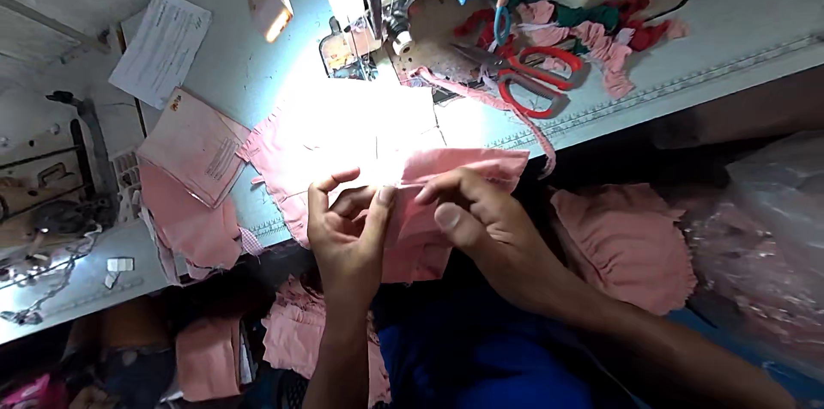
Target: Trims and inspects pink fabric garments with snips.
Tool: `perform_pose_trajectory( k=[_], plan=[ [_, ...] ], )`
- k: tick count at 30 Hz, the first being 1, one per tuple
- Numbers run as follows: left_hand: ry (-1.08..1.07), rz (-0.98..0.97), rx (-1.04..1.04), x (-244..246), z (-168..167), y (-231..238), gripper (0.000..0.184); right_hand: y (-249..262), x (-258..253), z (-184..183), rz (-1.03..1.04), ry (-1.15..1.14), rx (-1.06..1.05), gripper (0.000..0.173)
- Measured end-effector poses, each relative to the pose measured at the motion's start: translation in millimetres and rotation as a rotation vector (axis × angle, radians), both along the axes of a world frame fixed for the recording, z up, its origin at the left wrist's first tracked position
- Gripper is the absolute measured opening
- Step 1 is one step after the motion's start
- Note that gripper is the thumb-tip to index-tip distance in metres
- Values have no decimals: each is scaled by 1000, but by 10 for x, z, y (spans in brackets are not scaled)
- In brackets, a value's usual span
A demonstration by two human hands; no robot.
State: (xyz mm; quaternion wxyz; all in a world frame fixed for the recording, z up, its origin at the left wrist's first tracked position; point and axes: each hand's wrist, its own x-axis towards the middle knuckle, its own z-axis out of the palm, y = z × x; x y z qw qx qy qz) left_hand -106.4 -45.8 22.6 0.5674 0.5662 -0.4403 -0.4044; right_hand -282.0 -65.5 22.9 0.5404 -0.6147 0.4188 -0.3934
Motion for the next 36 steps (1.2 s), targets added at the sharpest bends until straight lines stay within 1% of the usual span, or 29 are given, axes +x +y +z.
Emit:
perform_pose_trajectory(
  k=[1,2,3,4,6,7,8,10,12,13,14,15,16,18,19,20,22,23,25,27,29,31,32,34,35,36],
  plan=[
    [-73,-37,-48,33,14,14,43,-51,-22,-12,-83,94,-168,34],
    [-134,-83,-111,63,24,12,45,-131,-57,-19,-129,172,-283,48],
    [-193,-131,-171,93,30,9,45,-217,-107,-13,-119,237,-340,60],
    [-249,-172,-213,120,40,6,44,-290,-149,-5,-59,269,-335,62],
    [-370,-207,-247,172,55,-6,40,-385,-188,1,122,239,-236,45],
    [-428,-221,-268,210,50,-29,37,-411,-182,6,179,221,-228,36],
    [-501,-233,-297,249,41,-57,33,-411,-158,2,182,215,-264,32],
    [-672,-195,-339,279,32,-90,21,-343,-80,-20,51,248,-399,26],
    [-735,-81,-353,219,33,-81,19,-257,16,-77,-135,300,-556,18],
    [-721,-23,-349,176,42,-50,20,-220,51,-109,-198,319,-616,17],
    [-662,18,-338,124,62,-11,20,-185,78,-137,-240,328,-657,16],
    [-567,13,-303,76,92,31,18,-151,101,-162,-262,325,-677,15],
    [-445,-19,-242,31,118,59,18,-121,124,-183,-275,325,-691,13],
    [-233,-126,-74,5,119,38,29,-74,167,-210,-285,342,-736,13],
    [-172,-158,-6,5,112,-4,29,-47,184,-224,-281,351,-758,14],
    [-141,-163,28,12,101,-46,25,-8,193,-234,-267,370,-769,14],
    [-94,-173,44,77,58,-40,16,125,198,-260,-220,411,-749,21],
    [-60,-181,41,109,30,-32,15,177,189,-281,-189,428,-731,25],
    [6,-207,41,150,-6,-34,14,223,158,-325,-148,441,-704,31],
    [24,-219,44,161,-38,-19,16,253,107,-340,-94,409,-632,34],
    [-3,-216,39,160,-70,-2,15,239,55,-312,-49,288,-520,30],
    [-62,-223,35,155,-74,9,15,180,-4,-203,14,94,-346,24],
    [-106,-235,21,154,-75,13,13,135,-43,-125,50,21,-252,25],
    [-170,-272,-22,162,-80,15,9,6,-152,44,118,-25,-95,25],
    [-187,-288,-38,163,-79,16,9,-67,-208,108,137,-18,-62,24],
    [-195,-298,-48,162,-75,18,9,-135,-245,150,130,11,-81,21]
  ],
)
